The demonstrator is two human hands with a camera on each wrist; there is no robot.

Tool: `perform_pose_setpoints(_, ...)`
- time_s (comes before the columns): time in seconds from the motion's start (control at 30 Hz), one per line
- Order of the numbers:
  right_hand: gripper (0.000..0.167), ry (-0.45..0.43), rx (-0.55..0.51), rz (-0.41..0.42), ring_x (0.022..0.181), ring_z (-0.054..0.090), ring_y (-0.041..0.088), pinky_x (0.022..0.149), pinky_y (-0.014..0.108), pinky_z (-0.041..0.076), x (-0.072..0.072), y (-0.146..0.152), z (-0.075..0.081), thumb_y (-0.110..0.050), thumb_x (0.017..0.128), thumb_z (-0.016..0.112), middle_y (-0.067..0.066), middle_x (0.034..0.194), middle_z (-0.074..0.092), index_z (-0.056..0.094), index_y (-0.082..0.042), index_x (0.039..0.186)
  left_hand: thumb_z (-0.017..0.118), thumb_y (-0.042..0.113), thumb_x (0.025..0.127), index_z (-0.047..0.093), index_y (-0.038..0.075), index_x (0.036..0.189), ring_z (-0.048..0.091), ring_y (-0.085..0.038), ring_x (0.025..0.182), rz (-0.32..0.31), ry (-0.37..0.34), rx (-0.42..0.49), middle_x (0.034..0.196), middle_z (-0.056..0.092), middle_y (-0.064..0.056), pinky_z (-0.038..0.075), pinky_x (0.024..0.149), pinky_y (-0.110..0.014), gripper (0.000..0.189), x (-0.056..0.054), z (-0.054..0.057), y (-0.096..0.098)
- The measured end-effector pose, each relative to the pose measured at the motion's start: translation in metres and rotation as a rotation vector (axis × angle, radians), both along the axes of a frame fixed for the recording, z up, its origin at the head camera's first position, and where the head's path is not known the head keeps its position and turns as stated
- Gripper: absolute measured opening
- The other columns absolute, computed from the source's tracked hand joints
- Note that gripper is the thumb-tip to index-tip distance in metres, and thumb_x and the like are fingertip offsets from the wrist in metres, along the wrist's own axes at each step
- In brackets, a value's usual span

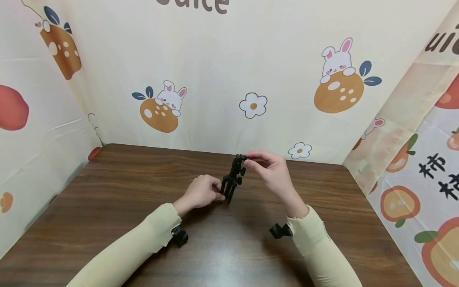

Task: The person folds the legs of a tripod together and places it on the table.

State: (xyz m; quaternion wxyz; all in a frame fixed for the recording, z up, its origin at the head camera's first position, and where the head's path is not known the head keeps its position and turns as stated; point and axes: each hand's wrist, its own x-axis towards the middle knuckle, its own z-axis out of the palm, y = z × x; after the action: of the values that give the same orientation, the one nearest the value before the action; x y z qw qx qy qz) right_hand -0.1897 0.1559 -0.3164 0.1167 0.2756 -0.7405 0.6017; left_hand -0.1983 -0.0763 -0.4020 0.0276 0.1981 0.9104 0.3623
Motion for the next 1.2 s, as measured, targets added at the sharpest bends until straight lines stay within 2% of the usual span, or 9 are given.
perform_pose_setpoints(0.17, 0.017, -0.013, 0.007, -0.031, 0.089, 0.071, 0.022, 0.08, 0.032, 0.056, -0.001, 0.01, -0.002, 0.0, 0.09, 0.072, 0.013, 0.101, 0.072, 0.072, 0.002, 0.107, 0.085, 0.023, 0.079, 0.067, 0.022, 0.071, 0.057, -0.01, 0.048, 0.002, 0.015, 0.046, 0.065, 0.064, 0.014, 0.047, 0.058, -0.032, 0.02, 0.002, 0.002, -0.009)
perform_pose_setpoints(0.33, 0.02, -0.049, 0.002, -0.057, 0.089, 0.07, 0.016, 0.08, 0.03, 0.056, 0.0, 0.019, -0.007, 0.002, 0.088, 0.074, 0.01, 0.1, 0.072, 0.072, 0.003, 0.107, 0.085, 0.023, 0.08, 0.07, 0.023, 0.076, 0.059, -0.01, 0.052, 0.001, 0.021, 0.07, 0.067, 0.065, 0.014, 0.049, 0.06, -0.033, 0.015, 0.005, 0.005, -0.018)
perform_pose_setpoints(0.5, 0.024, -0.073, 0.009, -0.08, 0.089, 0.07, 0.017, 0.08, 0.029, 0.056, 0.001, 0.029, -0.014, 0.002, 0.086, 0.075, 0.012, 0.101, 0.072, 0.071, 0.003, 0.11, 0.084, 0.019, 0.08, 0.075, 0.02, 0.08, 0.059, -0.01, 0.059, 0.017, 0.05, 0.087, 0.07, 0.067, 0.01, 0.049, 0.062, -0.033, 0.009, 0.008, 0.01, -0.028)
perform_pose_setpoints(0.7, 0.026, -0.137, 0.089, -0.099, 0.089, 0.07, 0.016, 0.078, 0.028, 0.056, 0.003, 0.045, -0.028, -0.005, 0.087, 0.076, 0.015, 0.102, 0.072, 0.072, 0.0, 0.112, 0.084, 0.017, 0.08, 0.075, 0.019, 0.082, 0.058, -0.009, 0.065, 0.013, 0.087, 0.08, 0.073, 0.064, 0.012, 0.049, 0.063, -0.032, 0.01, 0.013, 0.02, -0.036)
perform_pose_setpoints(0.83, 0.026, -0.192, 0.127, -0.09, 0.088, 0.071, 0.022, 0.078, 0.033, 0.057, 0.003, 0.054, -0.039, -0.007, 0.088, 0.077, 0.016, 0.101, 0.072, 0.072, -0.001, 0.113, 0.084, 0.015, 0.08, 0.074, 0.019, 0.083, 0.058, -0.009, 0.068, -0.003, 0.12, 0.102, 0.075, 0.062, 0.012, 0.049, 0.064, -0.031, 0.011, 0.016, 0.023, -0.04)
perform_pose_setpoints(0.97, 0.026, -0.237, 0.153, -0.11, 0.088, 0.07, 0.025, 0.076, 0.031, 0.056, 0.003, 0.06, -0.05, -0.011, 0.087, 0.078, 0.013, 0.1, 0.072, 0.073, -0.002, 0.11, 0.083, 0.011, 0.081, 0.075, 0.018, 0.083, 0.057, -0.012, 0.069, -0.005, 0.132, 0.153, 0.075, 0.06, 0.01, 0.048, 0.064, -0.031, 0.011, 0.017, 0.022, -0.043)
perform_pose_setpoints(1.2, 0.025, -0.295, 0.227, -0.146, 0.091, 0.067, 0.041, 0.07, 0.027, 0.052, 0.0, 0.064, -0.062, -0.007, 0.086, 0.079, 0.01, 0.099, 0.073, 0.075, -0.005, 0.11, 0.083, 0.011, 0.082, 0.078, 0.017, 0.085, 0.056, -0.016, 0.071, 0.042, 0.091, 0.234, 0.077, 0.06, 0.005, 0.048, 0.062, -0.033, 0.009, 0.014, 0.018, -0.043)
